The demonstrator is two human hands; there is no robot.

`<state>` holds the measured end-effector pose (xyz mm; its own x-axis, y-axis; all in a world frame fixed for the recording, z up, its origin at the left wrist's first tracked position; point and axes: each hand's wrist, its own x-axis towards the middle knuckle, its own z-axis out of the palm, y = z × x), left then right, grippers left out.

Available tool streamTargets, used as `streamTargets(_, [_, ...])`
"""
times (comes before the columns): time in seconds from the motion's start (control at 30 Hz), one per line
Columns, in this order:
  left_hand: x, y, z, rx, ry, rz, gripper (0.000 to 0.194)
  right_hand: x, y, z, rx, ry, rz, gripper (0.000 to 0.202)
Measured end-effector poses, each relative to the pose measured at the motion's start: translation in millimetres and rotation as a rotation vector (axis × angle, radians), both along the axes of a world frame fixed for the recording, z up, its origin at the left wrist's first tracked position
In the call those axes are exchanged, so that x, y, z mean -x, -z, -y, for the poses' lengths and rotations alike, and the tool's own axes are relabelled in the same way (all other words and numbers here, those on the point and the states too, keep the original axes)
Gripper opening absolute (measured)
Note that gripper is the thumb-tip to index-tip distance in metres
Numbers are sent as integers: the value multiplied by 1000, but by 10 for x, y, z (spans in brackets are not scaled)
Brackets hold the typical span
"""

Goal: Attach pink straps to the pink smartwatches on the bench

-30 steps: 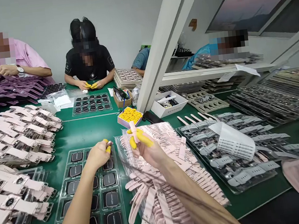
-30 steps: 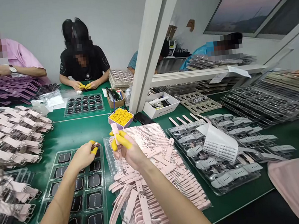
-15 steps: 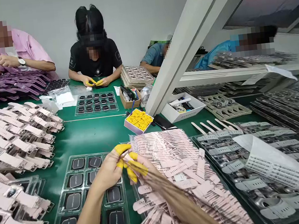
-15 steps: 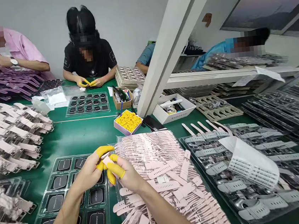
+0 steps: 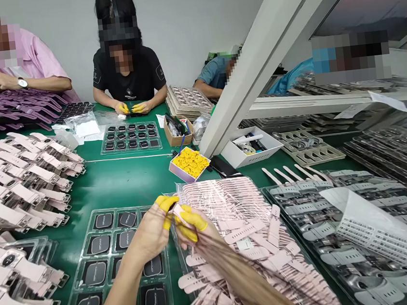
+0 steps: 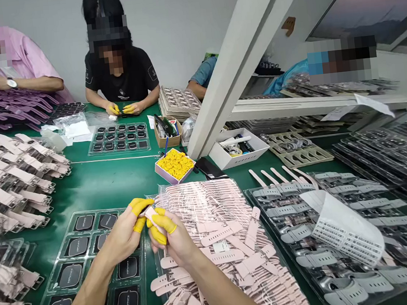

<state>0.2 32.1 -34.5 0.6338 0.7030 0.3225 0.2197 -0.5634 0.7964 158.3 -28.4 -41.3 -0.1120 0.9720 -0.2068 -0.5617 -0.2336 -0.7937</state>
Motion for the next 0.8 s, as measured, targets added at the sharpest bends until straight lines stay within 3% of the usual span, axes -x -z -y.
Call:
streamTargets(0.23, [50, -70, 33, 97, 45, -49, 44, -17, -28, -12, 22, 23, -91, 28])
streamTargets(0.53, [36, -124, -1, -30, 24, -192, 39, -46, 46, 6, 68, -3, 56, 32])
streamTargets(0.8, [99, -134, 2, 142, 51, 13, 39, -44, -42, 27, 8, 2, 120, 36])
